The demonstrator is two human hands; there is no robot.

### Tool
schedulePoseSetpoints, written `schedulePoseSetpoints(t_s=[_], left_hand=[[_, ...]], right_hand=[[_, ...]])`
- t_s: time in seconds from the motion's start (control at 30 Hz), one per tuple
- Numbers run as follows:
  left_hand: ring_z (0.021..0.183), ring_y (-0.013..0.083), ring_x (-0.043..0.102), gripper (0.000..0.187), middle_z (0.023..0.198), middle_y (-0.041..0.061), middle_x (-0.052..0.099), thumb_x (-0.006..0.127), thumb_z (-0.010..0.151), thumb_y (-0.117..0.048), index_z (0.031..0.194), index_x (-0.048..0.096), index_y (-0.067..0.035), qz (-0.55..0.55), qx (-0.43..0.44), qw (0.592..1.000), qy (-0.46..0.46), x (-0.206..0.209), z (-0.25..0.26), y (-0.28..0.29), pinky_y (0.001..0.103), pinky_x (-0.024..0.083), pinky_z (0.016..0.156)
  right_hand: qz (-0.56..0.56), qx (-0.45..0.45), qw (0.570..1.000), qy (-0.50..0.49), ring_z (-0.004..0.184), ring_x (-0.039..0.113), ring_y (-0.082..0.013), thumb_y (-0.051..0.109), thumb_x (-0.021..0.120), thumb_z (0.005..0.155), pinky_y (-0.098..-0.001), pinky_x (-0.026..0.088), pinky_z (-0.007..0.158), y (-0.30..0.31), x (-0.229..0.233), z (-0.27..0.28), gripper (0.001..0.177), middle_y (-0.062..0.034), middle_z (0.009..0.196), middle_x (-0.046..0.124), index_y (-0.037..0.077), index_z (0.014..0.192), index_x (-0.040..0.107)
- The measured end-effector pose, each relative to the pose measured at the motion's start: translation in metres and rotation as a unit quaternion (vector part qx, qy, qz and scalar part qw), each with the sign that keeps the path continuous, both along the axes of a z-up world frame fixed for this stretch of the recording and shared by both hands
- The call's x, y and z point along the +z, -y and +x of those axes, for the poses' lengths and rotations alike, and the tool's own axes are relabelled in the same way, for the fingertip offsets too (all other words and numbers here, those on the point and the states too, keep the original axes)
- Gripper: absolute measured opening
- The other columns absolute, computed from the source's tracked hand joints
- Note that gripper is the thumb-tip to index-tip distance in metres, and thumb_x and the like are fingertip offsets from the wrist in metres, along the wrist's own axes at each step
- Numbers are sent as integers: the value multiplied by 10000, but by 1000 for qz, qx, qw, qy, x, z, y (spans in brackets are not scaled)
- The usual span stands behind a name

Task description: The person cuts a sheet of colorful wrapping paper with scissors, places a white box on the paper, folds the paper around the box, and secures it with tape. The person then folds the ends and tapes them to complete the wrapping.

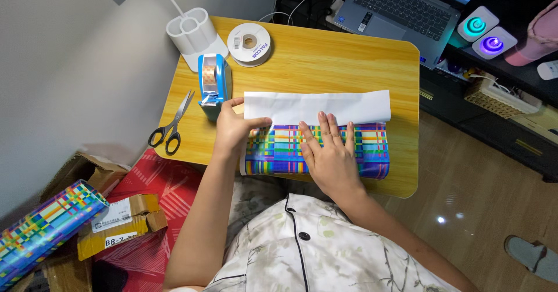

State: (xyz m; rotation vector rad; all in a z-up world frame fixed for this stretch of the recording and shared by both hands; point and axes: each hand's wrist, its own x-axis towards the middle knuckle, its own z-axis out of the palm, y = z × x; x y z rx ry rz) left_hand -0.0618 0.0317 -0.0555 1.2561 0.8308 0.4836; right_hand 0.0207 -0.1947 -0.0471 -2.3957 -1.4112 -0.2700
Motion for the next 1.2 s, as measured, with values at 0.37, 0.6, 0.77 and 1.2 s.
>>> schedulePoseSetpoints(t_s=[0.37, 0.6, 0.77, 1.2], left_hand=[[772, 212, 769, 783, 838, 168, 773, 853, 701, 8, 1366, 447, 89, 131, -17, 988, -77, 27, -26, -6, 300, 599, 713], [1069, 370, 676, 552, 1187, 266, 695, 680, 829, 63, 1359, 527, 63, 544, 85, 811, -196, 58, -32, 31, 434, 518, 928], [1400, 400, 492, 538, 1492, 245, 527, 501, 911, -96, 1432, 523, 38, 529, -233, 815, -36, 29, 13, 86, 462, 372, 1176], [1509, 389, 295, 612, 1596, 242, 367, 420, 1019, -328, 1491, 422, 61, 609, -289, 723, -151, -2, 18, 104, 487, 209, 1226]], right_hand=[[-2, 5, 1000, 5, 1453, 425, -392, 365, 465, 1058, -675, 201, 1179, 2, -1, 2, 466, -254, 1542, 471, 216, 1488, 565], [6, 11, 1000, -2, 1451, 422, -397, 355, 478, 1049, -640, 202, 1206, 2, -6, 3, 466, -261, 1546, 466, 205, 1481, 570], [0, 14, 1000, 7, 1462, 409, -400, 320, 502, 1002, -615, 178, 1220, 4, -13, 6, 503, -274, 1544, 463, 85, 1443, 563], [152, -268, 933, -186, 1193, 653, -322, 408, 817, 866, -631, 315, 1156, 45, 12, 71, 1035, -196, 1242, 665, -42, 1581, 220]])
